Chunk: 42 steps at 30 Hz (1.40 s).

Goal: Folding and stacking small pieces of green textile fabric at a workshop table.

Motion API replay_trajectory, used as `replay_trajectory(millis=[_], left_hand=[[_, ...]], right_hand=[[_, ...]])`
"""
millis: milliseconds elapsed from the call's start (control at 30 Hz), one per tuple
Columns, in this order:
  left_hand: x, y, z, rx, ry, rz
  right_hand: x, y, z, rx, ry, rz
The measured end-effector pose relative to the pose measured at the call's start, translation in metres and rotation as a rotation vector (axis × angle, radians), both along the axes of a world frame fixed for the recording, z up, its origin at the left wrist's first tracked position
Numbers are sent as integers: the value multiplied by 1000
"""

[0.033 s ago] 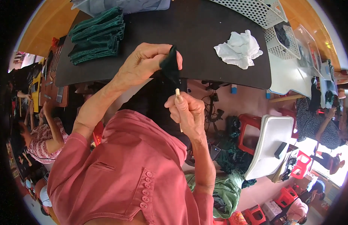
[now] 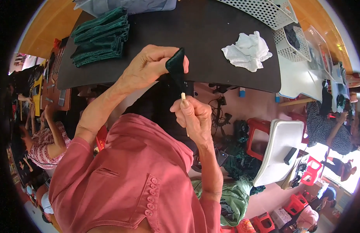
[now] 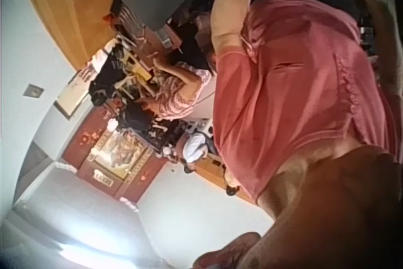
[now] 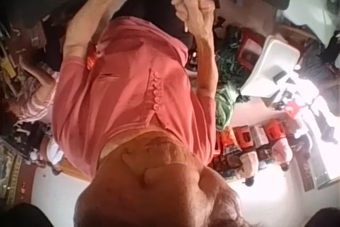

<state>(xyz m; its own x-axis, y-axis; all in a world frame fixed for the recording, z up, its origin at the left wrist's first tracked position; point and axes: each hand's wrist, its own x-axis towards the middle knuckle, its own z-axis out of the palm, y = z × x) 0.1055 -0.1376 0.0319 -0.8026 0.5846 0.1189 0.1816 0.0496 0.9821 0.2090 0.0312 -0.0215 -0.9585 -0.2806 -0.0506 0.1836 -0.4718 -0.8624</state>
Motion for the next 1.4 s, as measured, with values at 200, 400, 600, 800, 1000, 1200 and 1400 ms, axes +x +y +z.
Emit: replay_trajectory(millis=[200, 400, 600, 800, 1000, 1200, 1400], left_hand=[[13, 9, -9, 9, -8, 19], [2, 9, 1, 288, -194, 23], [-1, 2, 2, 74, -74, -3], [0, 2, 10, 18, 84, 15], [0, 4, 9, 54, 83, 73], [-2, 4, 1, 102, 83, 60], [-3, 4, 10, 50, 172, -24]], right_hand=[[-2, 1, -4, -63, 21, -45], [-3, 1, -11, -151, -19, 1], [-1, 2, -11, -99, -28, -27], [-1, -2, 2, 120, 5, -135], [0, -7, 5, 492, 79, -390], [-2, 0, 3, 447, 70, -283], [-7, 3, -2, 508, 187, -326]])
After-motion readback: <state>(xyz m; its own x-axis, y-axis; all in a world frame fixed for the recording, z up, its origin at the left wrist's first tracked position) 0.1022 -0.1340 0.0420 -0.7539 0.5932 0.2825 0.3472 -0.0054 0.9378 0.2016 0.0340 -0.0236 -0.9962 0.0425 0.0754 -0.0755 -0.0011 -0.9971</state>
